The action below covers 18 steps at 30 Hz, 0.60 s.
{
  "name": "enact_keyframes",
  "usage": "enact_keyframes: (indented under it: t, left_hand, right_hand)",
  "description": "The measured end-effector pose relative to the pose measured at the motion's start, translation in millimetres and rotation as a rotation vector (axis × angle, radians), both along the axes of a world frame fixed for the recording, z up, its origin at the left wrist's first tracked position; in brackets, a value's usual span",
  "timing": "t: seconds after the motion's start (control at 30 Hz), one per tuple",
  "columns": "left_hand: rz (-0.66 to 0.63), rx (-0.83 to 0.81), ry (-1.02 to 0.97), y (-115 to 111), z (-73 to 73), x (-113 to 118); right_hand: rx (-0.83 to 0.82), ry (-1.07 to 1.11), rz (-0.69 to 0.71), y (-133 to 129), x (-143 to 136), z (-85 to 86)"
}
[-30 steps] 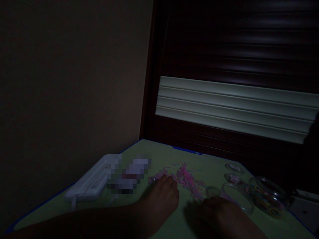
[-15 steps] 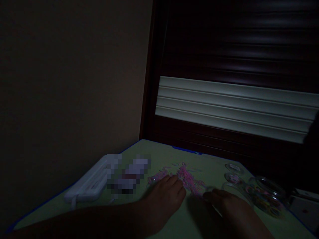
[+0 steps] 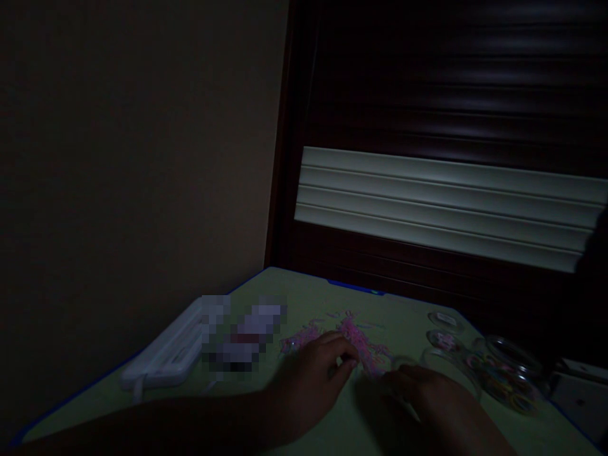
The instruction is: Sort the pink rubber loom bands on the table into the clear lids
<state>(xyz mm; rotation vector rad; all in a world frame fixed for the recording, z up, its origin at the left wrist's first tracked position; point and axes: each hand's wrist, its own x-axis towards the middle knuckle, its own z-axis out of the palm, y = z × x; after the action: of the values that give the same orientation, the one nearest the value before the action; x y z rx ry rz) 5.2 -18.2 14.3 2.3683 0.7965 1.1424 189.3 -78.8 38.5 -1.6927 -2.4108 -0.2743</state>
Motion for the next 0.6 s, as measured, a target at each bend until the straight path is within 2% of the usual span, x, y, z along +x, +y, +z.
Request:
enact_keyframes:
  t: [0.3,0.6]
  left_hand:
    - [-0.122,-0.008,-0.067,-9,7.8,1]
    - [-0.213,-0.038,-0.134,-11,9.1,3]
  right_hand:
    - [0.024,0.136,0.076,-4,-6,-4.1]
    - [0.043,0.115,0.128,-5,-8,-0.6]
